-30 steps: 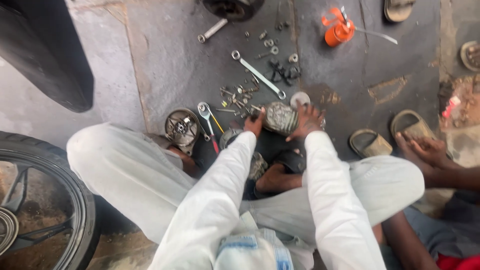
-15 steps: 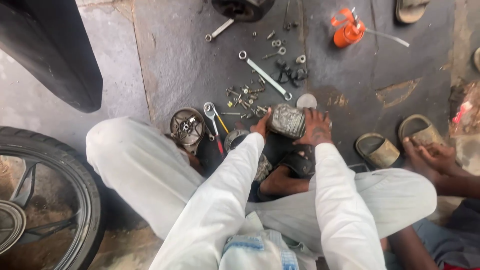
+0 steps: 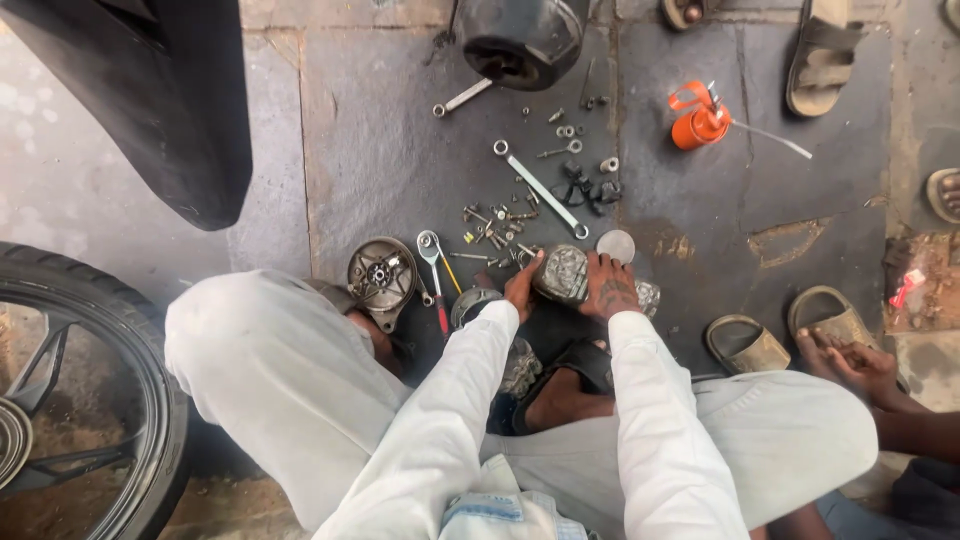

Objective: Inspecting and cleaning internal engine components and clutch parts of a motorcycle.

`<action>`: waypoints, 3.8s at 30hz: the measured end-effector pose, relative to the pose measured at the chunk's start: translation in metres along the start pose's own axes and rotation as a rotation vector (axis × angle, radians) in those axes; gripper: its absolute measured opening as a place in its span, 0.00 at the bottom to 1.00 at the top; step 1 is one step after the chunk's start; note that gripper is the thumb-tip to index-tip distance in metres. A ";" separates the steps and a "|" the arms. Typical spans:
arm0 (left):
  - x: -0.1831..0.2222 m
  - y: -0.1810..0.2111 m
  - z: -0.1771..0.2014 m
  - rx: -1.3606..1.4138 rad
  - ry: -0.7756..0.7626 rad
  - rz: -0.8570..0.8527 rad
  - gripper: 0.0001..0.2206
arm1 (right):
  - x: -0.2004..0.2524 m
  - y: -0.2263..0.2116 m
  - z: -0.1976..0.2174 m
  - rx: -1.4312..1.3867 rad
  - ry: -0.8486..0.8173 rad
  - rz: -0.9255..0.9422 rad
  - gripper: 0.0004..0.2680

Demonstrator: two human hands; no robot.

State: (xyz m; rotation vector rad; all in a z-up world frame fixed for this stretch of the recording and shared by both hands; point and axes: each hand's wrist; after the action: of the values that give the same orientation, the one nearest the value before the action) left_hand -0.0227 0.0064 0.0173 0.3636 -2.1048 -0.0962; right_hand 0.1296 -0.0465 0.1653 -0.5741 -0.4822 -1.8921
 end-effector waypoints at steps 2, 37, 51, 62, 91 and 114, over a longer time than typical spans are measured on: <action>0.004 0.010 -0.007 0.030 -0.022 -0.039 0.39 | 0.002 -0.009 0.020 -0.008 -0.005 -0.005 0.39; 0.022 0.056 -0.010 0.242 -0.158 -0.082 0.25 | 0.090 0.010 0.046 -1.050 0.041 -0.052 0.54; 0.029 0.077 -0.016 0.402 -0.323 -0.040 0.25 | 0.110 -0.060 0.102 -0.523 0.264 -0.208 0.46; 0.017 0.079 -0.016 0.423 -0.334 -0.020 0.26 | 0.113 -0.065 0.106 -0.490 0.372 -0.170 0.46; -0.083 0.022 0.023 0.439 -0.176 -0.270 0.22 | 0.118 -0.065 0.101 -0.775 0.533 -0.138 0.41; -0.035 0.057 -0.003 0.627 -0.354 -0.022 0.28 | 0.114 -0.071 0.118 -0.844 0.710 -0.125 0.36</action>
State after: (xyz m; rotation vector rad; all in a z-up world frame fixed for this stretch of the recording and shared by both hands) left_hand -0.0157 0.0713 0.0019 0.7870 -2.4489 0.5345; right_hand 0.0452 -0.0363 0.3229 -0.3483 0.7908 -2.2186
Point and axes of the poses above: each hand's wrist, its own x-axis away from the middle knuckle, its own z-axis out of the back of the hand, y = z × x, and after that the axes turned 2 degrees about -z, right-handed
